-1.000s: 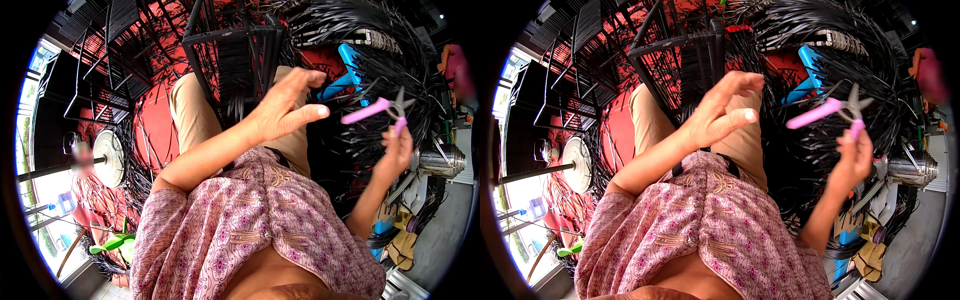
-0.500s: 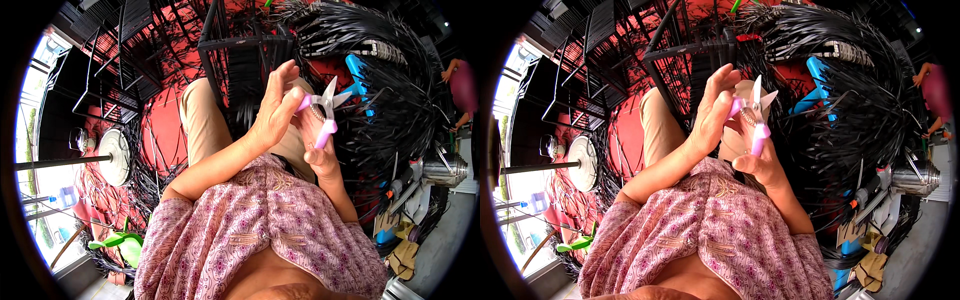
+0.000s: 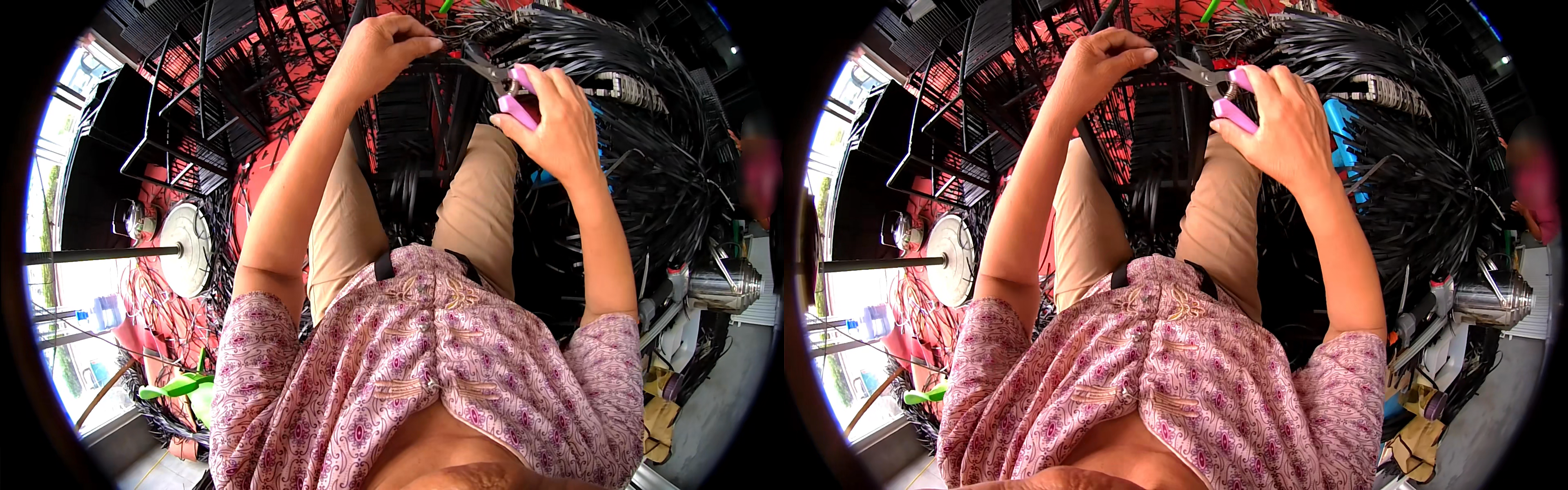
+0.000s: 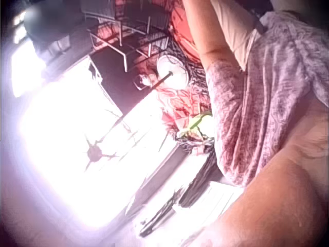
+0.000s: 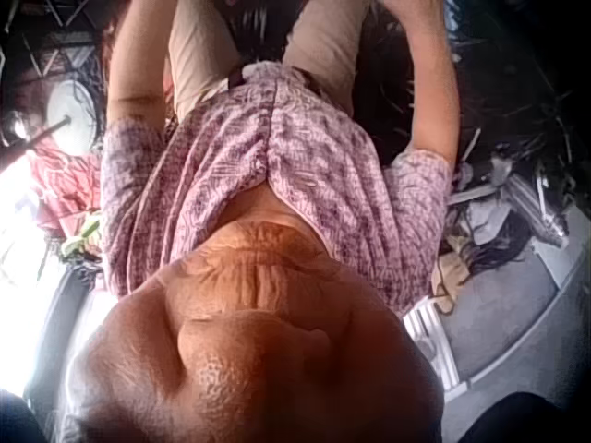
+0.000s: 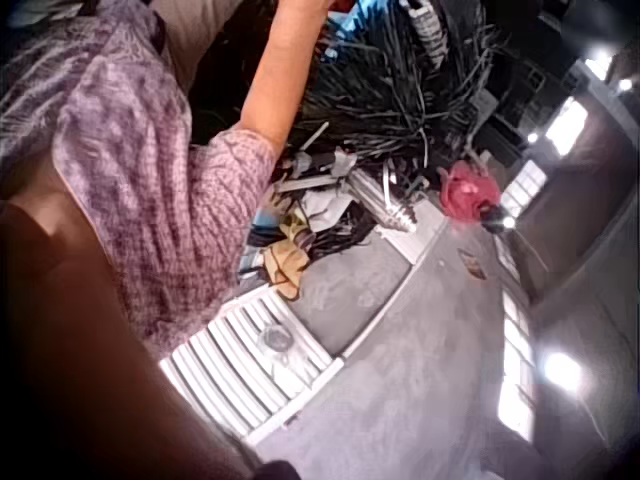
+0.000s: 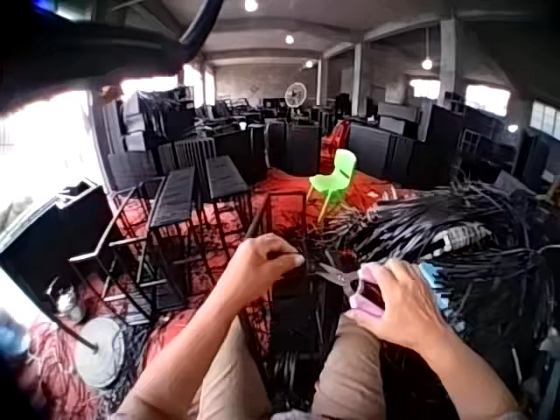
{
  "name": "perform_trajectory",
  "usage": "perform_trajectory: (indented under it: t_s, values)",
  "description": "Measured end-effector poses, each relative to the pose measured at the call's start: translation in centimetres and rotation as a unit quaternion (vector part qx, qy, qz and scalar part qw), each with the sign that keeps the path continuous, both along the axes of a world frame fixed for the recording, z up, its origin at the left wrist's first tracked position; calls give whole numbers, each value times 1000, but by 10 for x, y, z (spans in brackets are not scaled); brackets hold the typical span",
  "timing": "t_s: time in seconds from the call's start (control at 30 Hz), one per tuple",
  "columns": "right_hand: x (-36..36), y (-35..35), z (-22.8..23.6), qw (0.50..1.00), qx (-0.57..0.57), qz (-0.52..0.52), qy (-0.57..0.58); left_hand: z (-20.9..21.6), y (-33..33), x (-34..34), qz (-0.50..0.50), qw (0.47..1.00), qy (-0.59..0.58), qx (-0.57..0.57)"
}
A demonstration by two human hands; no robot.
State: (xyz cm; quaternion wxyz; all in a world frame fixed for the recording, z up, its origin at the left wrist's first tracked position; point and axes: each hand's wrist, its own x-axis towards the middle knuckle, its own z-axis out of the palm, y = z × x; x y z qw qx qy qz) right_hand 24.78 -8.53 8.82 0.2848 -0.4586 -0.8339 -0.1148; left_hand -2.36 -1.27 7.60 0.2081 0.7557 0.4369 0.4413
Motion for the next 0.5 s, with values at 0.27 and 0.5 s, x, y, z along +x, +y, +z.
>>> perform_trajectory:
  t_s: [0.27,0.5]
  values:
    - [-7,33,3,988,81,44,-120,-8,3,-3,-101,992,-72,-4]
    - [-6,45,7,978,110,96,-147,-7,1,-6,-136,988,-59,40]
